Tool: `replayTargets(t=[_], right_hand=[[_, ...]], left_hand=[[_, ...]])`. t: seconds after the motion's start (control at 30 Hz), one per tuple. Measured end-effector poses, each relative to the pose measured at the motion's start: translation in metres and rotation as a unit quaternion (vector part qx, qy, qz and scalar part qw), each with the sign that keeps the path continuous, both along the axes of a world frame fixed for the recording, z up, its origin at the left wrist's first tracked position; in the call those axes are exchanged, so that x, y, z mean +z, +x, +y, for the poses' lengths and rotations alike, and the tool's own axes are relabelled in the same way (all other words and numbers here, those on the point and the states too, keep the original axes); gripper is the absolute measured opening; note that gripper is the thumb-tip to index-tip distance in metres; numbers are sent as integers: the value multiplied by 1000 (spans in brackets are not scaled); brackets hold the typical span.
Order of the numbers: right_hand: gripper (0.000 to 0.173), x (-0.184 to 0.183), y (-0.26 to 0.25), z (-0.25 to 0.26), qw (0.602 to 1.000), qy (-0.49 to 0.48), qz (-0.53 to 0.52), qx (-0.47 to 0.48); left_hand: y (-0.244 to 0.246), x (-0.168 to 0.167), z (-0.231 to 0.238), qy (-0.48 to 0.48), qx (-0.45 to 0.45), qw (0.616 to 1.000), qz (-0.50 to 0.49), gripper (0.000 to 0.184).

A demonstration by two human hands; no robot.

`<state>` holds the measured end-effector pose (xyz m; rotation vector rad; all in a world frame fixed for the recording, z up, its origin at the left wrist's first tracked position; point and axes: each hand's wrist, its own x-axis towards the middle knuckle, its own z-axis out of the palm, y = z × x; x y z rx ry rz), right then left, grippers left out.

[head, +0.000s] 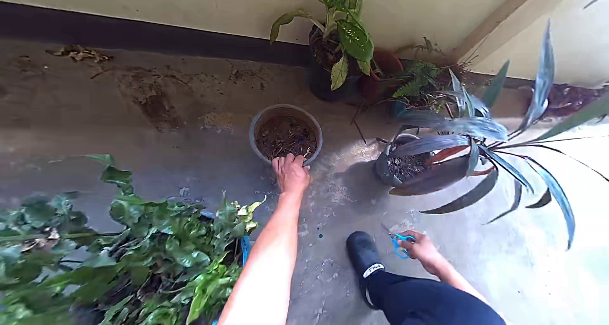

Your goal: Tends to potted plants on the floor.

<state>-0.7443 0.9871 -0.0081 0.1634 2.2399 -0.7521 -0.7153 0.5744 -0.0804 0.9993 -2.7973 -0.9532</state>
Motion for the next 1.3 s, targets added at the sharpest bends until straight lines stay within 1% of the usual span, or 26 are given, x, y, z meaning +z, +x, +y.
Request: replayTargets(t=[0.03,0.1,0.2,0.33,0.4,0.47,0.53,0.6,0.63,0.67,0.73,0.83,0.93,1.0,1.03,1.07,1.1,1.13,1.17,1.2,1.23,1.27,1.3], right_hand=[[25,16,3,4,1000,-10,-17,-22],[24,43,-3,0,998,-13,-48,-25],[22,57,-31,-25,996,-25,-88,11],[28,43,-69,-78,980,-8,-156,123],[29,35,-86,-106,967,-17,-178,182],[27,26,-105,-135,959,-74,-170,216],[29,19,-117,-161,956,-143,-147,208],[26,16,-131,-177,952,-238,-135,135],[25,18,-139,-182,943,-287,-139,93],[25,19,-147,-187,931,-329,-146,69],[26,20,-155,-196,906,-385,-168,51],[27,14,-151,-214,892,-400,-188,90],[26,0,-138,-230,894,-373,-173,180],[27,-12,-129,-231,881,-368,-187,229],[25,-16,-124,-231,880,-362,-183,248],[21,-20,-118,-230,884,-349,-159,268],[18,-22,-113,-227,887,-330,-110,305],[17,-25,-110,-225,879,-312,-37,359],[18,-25,-108,-225,853,-293,50,429],[21,-21,-107,-227,809,-272,142,502],[21,-15,-104,-232,762,-252,220,554],[21,-8,-101,-238,723,-224,273,593],[20,-3,-97,-247,698,-186,297,624]], left_hand=[[2,0,-2,-2,-9,1000,-1,27],[5,1,-5,0,-22,1000,-8,27],[6,3,-10,-8,-36,999,-13,26],[13,2,-8,-8,-42,999,0,25],[14,2,-3,-17,-49,998,24,24],[19,1,5,-26,-48,997,56,21],[34,-3,16,-35,-54,996,67,19],[47,-3,31,-7,-71,996,57,18],[53,-4,41,8,-75,996,57,18],[59,-4,52,26,-72,995,60,19],[72,-5,79,41,-51,995,70,21],[86,-9,125,30,-3,995,90,20],[90,-6,164,44,43,995,79,21],[88,-4,183,50,72,994,71,21],[86,-4,185,48,81,993,66,20],[84,-4,185,51,85,993,57,20],[81,-5,185,57,87,993,47,21],[79,-6,185,58,89,994,39,21],[78,-6,185,58,92,994,31,22],[78,-6,185,53,95,994,26,22],[78,-5,184,49,95,994,22,22],[78,-5,184,44,93,994,21,22],[78,-6,184,33,90,995,25,22]])
